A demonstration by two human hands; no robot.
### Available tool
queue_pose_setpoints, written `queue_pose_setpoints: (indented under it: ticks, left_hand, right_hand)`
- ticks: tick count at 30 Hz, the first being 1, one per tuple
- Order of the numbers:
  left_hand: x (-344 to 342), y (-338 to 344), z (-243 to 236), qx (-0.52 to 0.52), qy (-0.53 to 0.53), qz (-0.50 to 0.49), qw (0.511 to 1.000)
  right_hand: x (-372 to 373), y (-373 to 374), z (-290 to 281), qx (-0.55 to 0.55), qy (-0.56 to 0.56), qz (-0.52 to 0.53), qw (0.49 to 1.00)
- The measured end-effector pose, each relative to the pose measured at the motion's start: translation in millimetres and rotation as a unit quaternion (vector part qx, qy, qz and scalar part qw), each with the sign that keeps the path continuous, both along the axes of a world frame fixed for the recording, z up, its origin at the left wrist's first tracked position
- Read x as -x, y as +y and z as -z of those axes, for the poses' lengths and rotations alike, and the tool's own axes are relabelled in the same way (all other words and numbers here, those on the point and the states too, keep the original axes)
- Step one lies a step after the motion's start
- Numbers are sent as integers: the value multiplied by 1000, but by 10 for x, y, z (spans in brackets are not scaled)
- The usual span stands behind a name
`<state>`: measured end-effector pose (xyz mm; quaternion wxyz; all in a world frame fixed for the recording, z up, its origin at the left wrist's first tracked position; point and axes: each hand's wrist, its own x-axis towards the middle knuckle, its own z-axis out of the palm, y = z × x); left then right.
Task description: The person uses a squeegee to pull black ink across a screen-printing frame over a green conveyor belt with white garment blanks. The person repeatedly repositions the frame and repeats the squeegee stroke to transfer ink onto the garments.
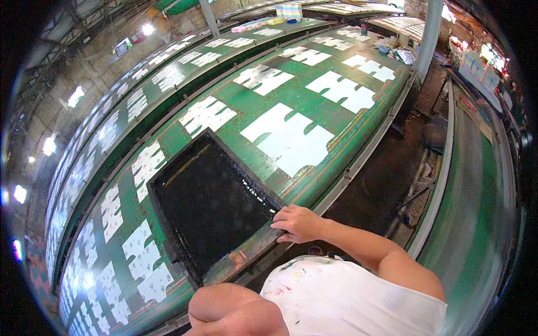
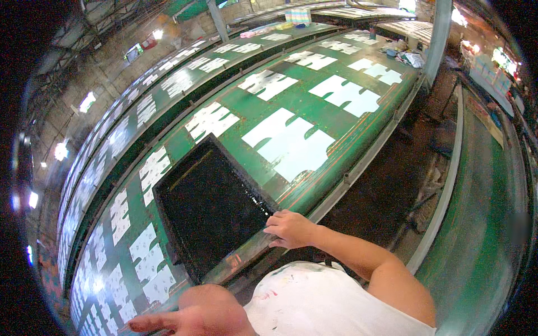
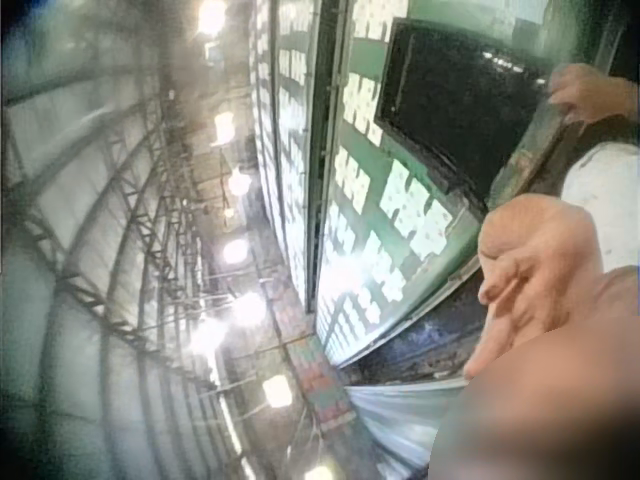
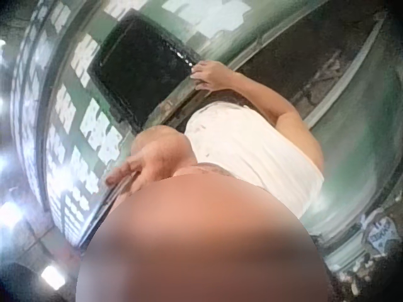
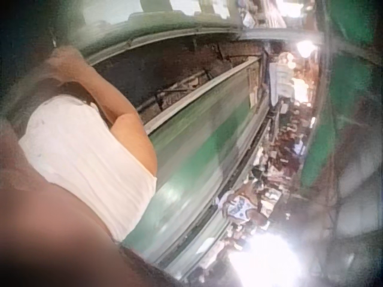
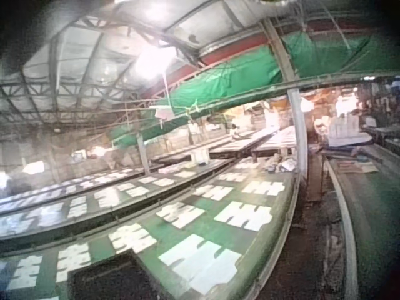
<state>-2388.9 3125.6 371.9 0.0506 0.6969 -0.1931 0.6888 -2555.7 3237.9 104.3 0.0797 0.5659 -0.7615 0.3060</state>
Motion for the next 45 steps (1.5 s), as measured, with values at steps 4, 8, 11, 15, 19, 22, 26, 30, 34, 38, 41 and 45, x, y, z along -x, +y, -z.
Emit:
queue_pose_setpoints:
  ticks: [4, 8, 11, 15, 19, 22, 26, 30, 34, 38, 41, 45]
  left_hand:
    - [264, 116, 0, 113, -54, -47, 991]
    - [490, -1, 115, 147, -79, -78, 983]
    - [636, -198, 306, 178, -123, -322, 921]
    - [596, -918, 843, 200, -179, -870, 413]
    - [386, -2321, 1855, 283, -226, -926, -108]
    - [116, -3590, 2751, 353, -223, -825, -382]
    - [-361, -4698, 3770, 440, -490, -632, -408]
    - [-410, -4890, 4087, 504, -561, -612, -237]
    - [-267, -4473, 3785, 516, -540, -577, -331]
    - [-130, -4228, 3556, 456, -577, -584, -343]
    - [-159, -4283, 3615, 446, -603, -583, -312]
    - [-183, -4445, 3693, 450, -624, -595, -234]
  right_hand:
    - [204, 388, 51, 1, -21, 39, 999]
    - [342, 464, 113, 16, -19, 51, 998]
    - [429, 371, 175, 19, -38, 49, 998]
    - [563, 167, 376, 63, -75, 98, 990]
    - [693, -30, 608, 32, -163, 221, 961]
    - [817, -226, 750, -19, -223, 270, 936]
    - [966, -515, 846, -83, -267, 288, 916]
    - [1036, -708, 838, -116, -283, 321, 896]
    - [1041, -829, 815, -141, -300, 372, 867]
    - [1066, -937, 817, -148, -297, 404, 852]
    - [1066, -977, 761, -120, -284, 408, 859]
    - [1087, -911, 561, -64, -249, 365, 895]
